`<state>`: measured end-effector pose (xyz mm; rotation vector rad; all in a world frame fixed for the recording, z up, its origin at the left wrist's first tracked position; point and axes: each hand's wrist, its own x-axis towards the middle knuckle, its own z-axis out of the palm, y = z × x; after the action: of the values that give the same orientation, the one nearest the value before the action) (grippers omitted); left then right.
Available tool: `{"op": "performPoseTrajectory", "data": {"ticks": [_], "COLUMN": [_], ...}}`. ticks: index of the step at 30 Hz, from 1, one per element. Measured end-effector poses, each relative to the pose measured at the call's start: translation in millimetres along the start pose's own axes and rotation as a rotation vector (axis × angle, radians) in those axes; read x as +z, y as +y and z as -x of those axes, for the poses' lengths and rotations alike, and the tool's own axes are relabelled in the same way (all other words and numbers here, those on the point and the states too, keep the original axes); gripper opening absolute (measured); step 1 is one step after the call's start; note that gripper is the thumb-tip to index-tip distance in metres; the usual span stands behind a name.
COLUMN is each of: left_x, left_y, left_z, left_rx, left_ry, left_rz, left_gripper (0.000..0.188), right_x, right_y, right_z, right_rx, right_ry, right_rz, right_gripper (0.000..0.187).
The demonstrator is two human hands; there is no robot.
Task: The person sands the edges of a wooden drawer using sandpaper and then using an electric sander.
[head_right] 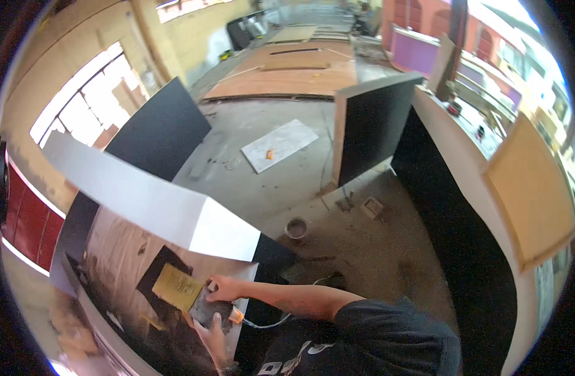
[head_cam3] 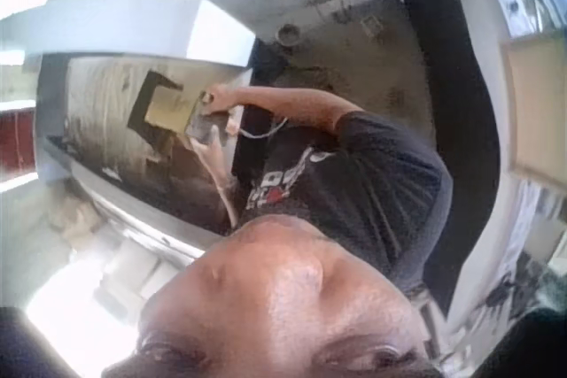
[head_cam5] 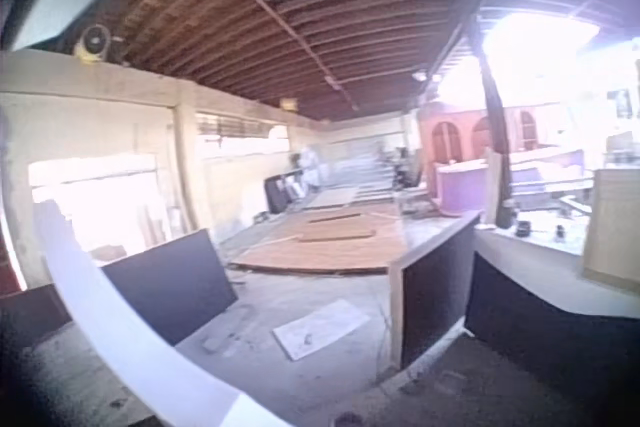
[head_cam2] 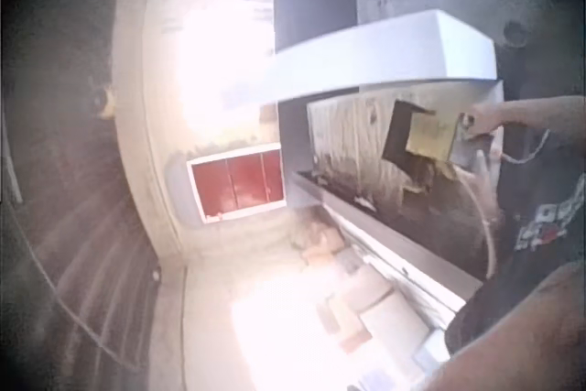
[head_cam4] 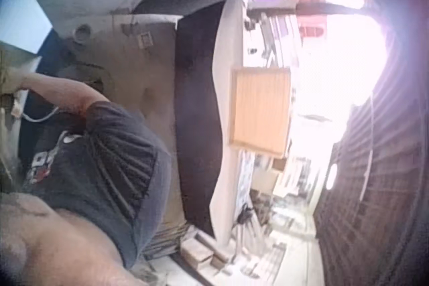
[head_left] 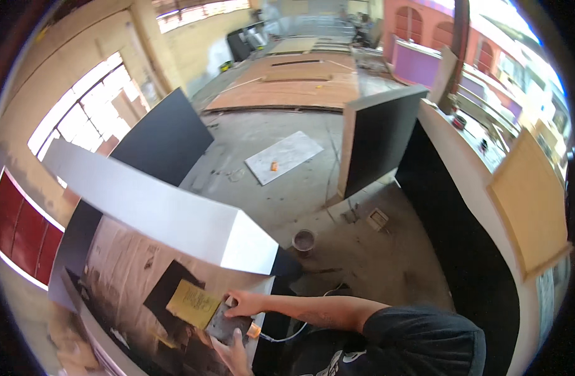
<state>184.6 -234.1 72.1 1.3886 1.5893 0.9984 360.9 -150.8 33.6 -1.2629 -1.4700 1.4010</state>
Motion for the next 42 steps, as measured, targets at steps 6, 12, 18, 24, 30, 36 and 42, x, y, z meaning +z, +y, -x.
{"op": "performPoseTrajectory", "data": {"ticks": [6, 12, 18, 24, 30, 36, 42], "left_x": [13, 33, 58, 74, 81, 85, 89], "left_y": [-24, -1, 9, 12, 11, 12, 12], "left_z": [-22, -29, -33, -31, -29, -27, -29], "left_rx": [0.071, 0.136, 0.180, 0.208, 0.218, 0.233, 0.229], "left_ry": [0.049, 0.017, -0.076, -0.161, -0.211, -0.231, -0.237], "left_rz": [0.098, -0.018, -0.074, -0.103, -0.106, -0.114, -0.139], "left_gripper": [0.070, 0.067, 0.065, 0.062, 0.059, 0.056, 0.054], "right_x": [25, 44, 46, 23, -9, 8, -19], "right_y": [22, -26, -43, -21, -12, 53, 35], "right_z": [-12, 31, 58, 77, 96, 71, 142], "right_rx": [-0.217, -0.205, -0.231, -0.396, -0.204, -0.437, -0.404], "right_ry": [0.072, 0.119, 0.154, -0.067, -0.330, -0.245, -0.284], "right_rz": [-0.034, -0.009, -0.084, -0.079, -0.396, -0.252, -0.589], "right_gripper": [0.064, 0.060, 0.053, 0.052, 0.057, 0.041, 0.086]}}
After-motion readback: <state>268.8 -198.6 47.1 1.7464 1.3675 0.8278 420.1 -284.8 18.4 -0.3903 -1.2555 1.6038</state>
